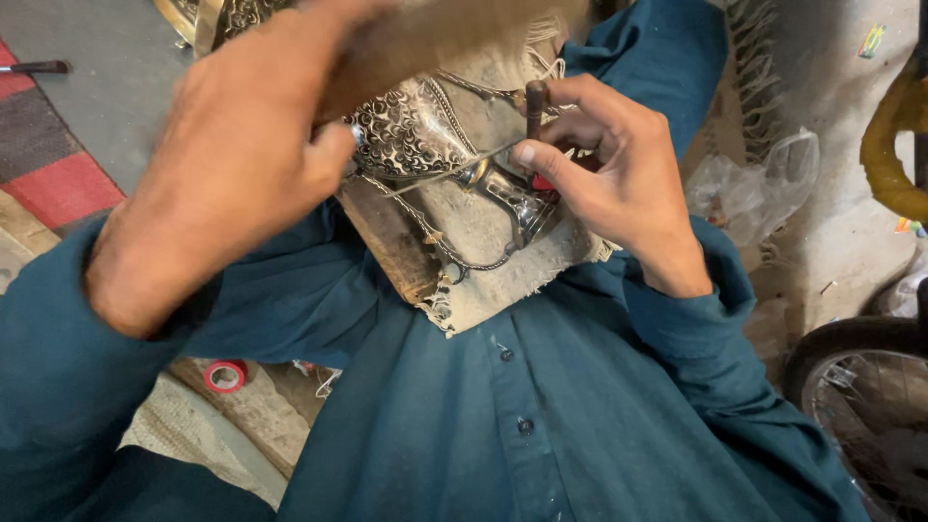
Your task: The person sits cross-legged with a leather sand cushion on their lap holding an ornate silver vase-shaped object. They hold a punch against the metal surface and strike it with a wooden mallet, repositioning the punch repeatedly to work the decoration, occasionally rotating the object and adjusting a string tied around it.
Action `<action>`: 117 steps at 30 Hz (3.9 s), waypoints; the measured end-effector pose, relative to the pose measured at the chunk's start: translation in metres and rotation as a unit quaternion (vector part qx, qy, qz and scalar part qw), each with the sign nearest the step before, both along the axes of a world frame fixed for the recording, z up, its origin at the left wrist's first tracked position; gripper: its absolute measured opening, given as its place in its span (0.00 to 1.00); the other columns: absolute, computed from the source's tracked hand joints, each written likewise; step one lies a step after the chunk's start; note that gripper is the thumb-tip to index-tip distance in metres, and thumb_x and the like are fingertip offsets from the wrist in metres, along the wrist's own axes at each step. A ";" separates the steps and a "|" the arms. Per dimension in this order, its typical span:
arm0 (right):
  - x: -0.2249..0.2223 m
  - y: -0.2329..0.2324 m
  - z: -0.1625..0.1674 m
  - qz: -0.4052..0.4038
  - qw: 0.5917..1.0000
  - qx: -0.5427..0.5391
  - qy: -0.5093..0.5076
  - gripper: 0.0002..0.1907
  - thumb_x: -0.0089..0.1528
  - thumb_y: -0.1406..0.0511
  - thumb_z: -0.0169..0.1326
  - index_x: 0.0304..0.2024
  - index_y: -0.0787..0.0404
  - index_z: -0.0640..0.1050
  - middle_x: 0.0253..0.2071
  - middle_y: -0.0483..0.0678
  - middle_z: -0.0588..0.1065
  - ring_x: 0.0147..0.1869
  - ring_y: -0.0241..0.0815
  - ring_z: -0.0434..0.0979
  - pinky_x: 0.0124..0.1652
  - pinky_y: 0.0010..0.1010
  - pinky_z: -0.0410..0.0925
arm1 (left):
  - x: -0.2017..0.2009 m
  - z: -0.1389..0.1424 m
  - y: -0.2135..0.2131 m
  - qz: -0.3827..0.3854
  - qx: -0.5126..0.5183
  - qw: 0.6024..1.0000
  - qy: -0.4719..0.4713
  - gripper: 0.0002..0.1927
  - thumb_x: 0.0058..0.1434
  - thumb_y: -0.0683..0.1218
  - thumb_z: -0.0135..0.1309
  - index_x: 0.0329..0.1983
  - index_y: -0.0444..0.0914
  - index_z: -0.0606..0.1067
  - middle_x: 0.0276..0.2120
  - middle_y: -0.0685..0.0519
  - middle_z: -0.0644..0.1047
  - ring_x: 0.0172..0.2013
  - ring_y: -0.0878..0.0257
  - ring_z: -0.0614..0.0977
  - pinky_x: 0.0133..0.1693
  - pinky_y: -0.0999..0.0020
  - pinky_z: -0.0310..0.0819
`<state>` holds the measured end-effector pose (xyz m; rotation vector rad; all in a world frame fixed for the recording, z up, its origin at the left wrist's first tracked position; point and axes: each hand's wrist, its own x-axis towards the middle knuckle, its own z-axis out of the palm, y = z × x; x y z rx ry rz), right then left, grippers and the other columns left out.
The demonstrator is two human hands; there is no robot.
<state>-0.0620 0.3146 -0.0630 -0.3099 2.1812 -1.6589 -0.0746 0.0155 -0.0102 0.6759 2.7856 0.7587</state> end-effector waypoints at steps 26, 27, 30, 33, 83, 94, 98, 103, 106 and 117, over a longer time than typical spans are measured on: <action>-0.004 0.014 -0.009 -0.004 0.996 -0.079 -0.045 0.18 0.69 0.74 0.60 0.60 0.68 0.72 0.42 0.51 0.82 0.48 0.37 0.85 0.49 0.26 0.78 | 0.010 0.013 -0.006 0.024 -0.052 0.995 0.084 0.34 0.52 0.37 0.60 0.65 0.38 0.67 0.45 0.35 0.77 0.43 0.34 0.78 0.39 0.42 0.72; -0.005 0.017 -0.010 -0.006 0.991 -0.119 -0.056 0.18 0.70 0.74 0.60 0.60 0.67 0.71 0.43 0.50 0.82 0.49 0.38 0.86 0.50 0.27 0.79 | 0.014 0.017 -0.007 0.056 -0.034 0.997 0.032 0.33 0.56 0.38 0.60 0.66 0.38 0.67 0.43 0.36 0.77 0.43 0.35 0.78 0.42 0.43 0.72; -0.010 0.024 -0.012 0.020 0.992 -0.115 -0.041 0.18 0.70 0.74 0.61 0.60 0.68 0.72 0.41 0.51 0.82 0.48 0.39 0.86 0.48 0.27 0.79 | 0.034 0.022 -0.007 0.121 0.084 0.988 -0.036 0.30 0.65 0.37 0.59 0.68 0.35 0.62 0.45 0.37 0.74 0.48 0.42 0.78 0.51 0.50 0.72; -0.015 0.022 -0.014 0.088 0.992 -0.094 -0.007 0.18 0.71 0.74 0.62 0.61 0.69 0.72 0.41 0.51 0.80 0.48 0.37 0.83 0.49 0.26 0.77 | 0.078 0.002 0.019 0.197 0.373 0.905 -0.054 0.32 0.64 0.34 0.53 0.67 0.34 0.53 0.57 0.46 0.71 0.52 0.58 0.77 0.57 0.62 0.76; -0.015 0.013 -0.020 0.142 0.982 0.000 0.123 0.20 0.74 0.71 0.65 0.61 0.69 0.69 0.38 0.51 0.83 0.40 0.34 0.85 0.38 0.20 0.74 | 0.057 -0.002 0.004 0.145 0.093 0.985 -0.001 0.33 0.61 0.31 0.52 0.69 0.37 0.60 0.49 0.35 0.76 0.51 0.34 0.77 0.48 0.46 0.70; -0.014 0.013 -0.024 0.136 0.982 0.008 0.130 0.20 0.74 0.71 0.65 0.61 0.70 0.69 0.38 0.52 0.83 0.39 0.34 0.85 0.37 0.20 0.74 | 0.051 0.001 0.003 0.068 -0.045 0.995 0.055 0.35 0.55 0.33 0.59 0.67 0.38 0.66 0.44 0.38 0.74 0.47 0.39 0.76 0.48 0.47 0.70; -0.013 0.012 -0.023 0.130 0.982 0.012 0.135 0.20 0.74 0.71 0.65 0.61 0.70 0.68 0.38 0.52 0.83 0.39 0.34 0.85 0.38 0.21 0.73 | 0.052 0.000 0.003 0.073 -0.043 0.995 0.059 0.34 0.56 0.33 0.59 0.66 0.38 0.66 0.45 0.37 0.74 0.47 0.37 0.76 0.49 0.46 0.71; -0.013 0.013 -0.019 0.133 0.983 0.024 0.126 0.19 0.74 0.71 0.64 0.61 0.68 0.69 0.38 0.52 0.83 0.40 0.34 0.86 0.37 0.20 0.74 | 0.048 0.000 0.002 0.091 0.019 0.995 0.034 0.34 0.60 0.32 0.57 0.69 0.36 0.64 0.48 0.37 0.74 0.49 0.37 0.76 0.50 0.47 0.70; -0.014 0.012 -0.019 0.138 0.981 0.018 0.137 0.20 0.74 0.71 0.64 0.62 0.68 0.69 0.39 0.52 0.83 0.41 0.34 0.86 0.38 0.20 0.74 | 0.047 0.001 0.002 0.085 -0.035 0.994 0.057 0.34 0.56 0.33 0.60 0.67 0.36 0.65 0.42 0.35 0.74 0.46 0.34 0.76 0.48 0.43 0.70; -0.015 0.011 -0.016 0.125 0.981 0.024 0.148 0.19 0.72 0.71 0.65 0.60 0.69 0.70 0.40 0.52 0.83 0.41 0.34 0.85 0.42 0.24 0.73 | 0.048 -0.004 0.004 0.064 -0.079 0.992 0.079 0.35 0.51 0.33 0.61 0.64 0.37 0.69 0.39 0.36 0.75 0.43 0.34 0.77 0.45 0.42 0.70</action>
